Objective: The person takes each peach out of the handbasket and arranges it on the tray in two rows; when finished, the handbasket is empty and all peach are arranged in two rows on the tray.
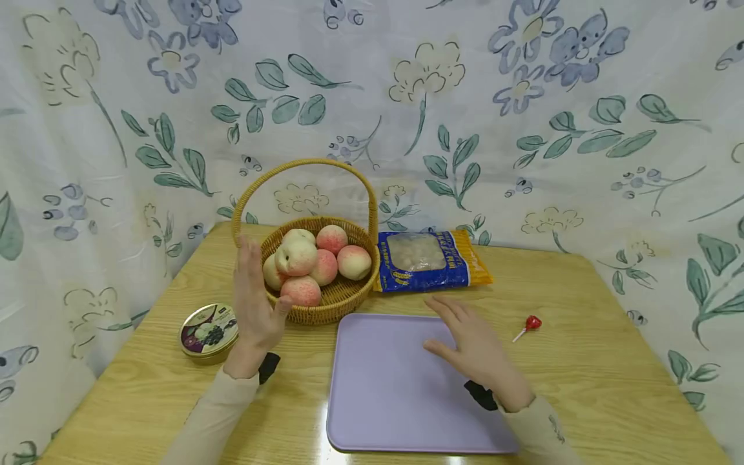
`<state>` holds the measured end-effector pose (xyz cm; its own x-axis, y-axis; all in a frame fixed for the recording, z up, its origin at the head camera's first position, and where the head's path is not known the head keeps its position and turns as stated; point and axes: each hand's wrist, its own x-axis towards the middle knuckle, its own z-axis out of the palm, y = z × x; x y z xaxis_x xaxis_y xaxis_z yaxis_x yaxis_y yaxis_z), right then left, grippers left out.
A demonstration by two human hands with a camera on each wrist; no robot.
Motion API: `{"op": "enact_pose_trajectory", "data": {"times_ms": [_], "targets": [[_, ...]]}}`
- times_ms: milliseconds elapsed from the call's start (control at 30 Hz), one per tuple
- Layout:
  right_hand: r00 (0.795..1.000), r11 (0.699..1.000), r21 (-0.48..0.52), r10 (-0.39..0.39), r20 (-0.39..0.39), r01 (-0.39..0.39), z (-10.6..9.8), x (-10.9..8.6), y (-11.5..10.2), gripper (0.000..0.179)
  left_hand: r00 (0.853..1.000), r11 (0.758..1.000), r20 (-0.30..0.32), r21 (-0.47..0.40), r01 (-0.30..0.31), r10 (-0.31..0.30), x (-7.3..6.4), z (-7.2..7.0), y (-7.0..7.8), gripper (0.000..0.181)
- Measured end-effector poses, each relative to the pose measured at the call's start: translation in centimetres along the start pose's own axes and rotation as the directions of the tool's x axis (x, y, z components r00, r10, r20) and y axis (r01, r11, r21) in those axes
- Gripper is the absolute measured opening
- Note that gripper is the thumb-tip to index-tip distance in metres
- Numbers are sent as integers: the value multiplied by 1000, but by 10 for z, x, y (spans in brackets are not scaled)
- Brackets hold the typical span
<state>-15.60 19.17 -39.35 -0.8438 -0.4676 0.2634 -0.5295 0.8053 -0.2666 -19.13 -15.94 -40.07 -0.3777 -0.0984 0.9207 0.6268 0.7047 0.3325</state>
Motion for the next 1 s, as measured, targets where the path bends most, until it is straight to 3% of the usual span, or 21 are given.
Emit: {"op": "enact_pose_trajectory", "data": {"times_ms": [67,167,233,300,367,400,433,500,567,600,633,667,700,867,933,1000], "targets": [[1000,999,29,-28,8,28,0,11,-9,71,999,999,2,42,34,-34,-8,-1,-6,87],[997,995,80,-59,41,56,0,31,-23,68,988,985,81,125,122,-133,-22,-2,-11,89],[995,990,122,-77,64,69,-1,48,-32,64,964,967,156,174,186,-214,-29,-4,-13,92],[992,984,157,-97,79,83,-2,67,-40,60,925,944,242,224,242,-294,-32,-7,-15,97],[989,973,210,-116,92,94,-3,88,-48,56,868,919,338,281,276,-364,-30,-10,-16,99],[988,964,252,-118,103,89,-2,99,-52,54,831,907,392,311,283,-394,-29,-11,-16,99],[986,949,305,-117,121,76,-2,112,-56,52,789,898,451,338,283,-418,-27,-13,-17,98],[982,923,384,-99,160,31,-1,136,-63,49,683,876,557,384,293,-473,-23,-15,-17,96],[975,889,456,-73,211,-32,4,162,-74,49,592,858,625,421,294,-509,-19,-19,-20,97],[970,879,473,-55,236,-66,8,175,-79,50,559,852,645,434,294,-522,-18,-21,-22,98],[966,873,478,-34,256,-96,12,187,-85,52,536,847,658,446,288,-529,-17,-22,-24,99],[961,856,500,-18,276,-128,16,198,-92,55,524,843,663,459,280,-535,-17,-23,-26,100],[954,836,524,0,301,-165,21,209,-98,58,522,842,663,466,272,-536,-17,-24,-27,101],[908,807,512,70,414,-295,43,244,-124,71,531,850,665,444,283,-524,-18,-23,-33,106],[894,831,466,79,441,-303,49,250,-132,71,528,852,669,420,311,-523,-18,-24,-34,109],[890,835,471,47,453,-284,52,255,-138,67,529,852,668,403,334,-523,-17,-26,-36,111]]}}
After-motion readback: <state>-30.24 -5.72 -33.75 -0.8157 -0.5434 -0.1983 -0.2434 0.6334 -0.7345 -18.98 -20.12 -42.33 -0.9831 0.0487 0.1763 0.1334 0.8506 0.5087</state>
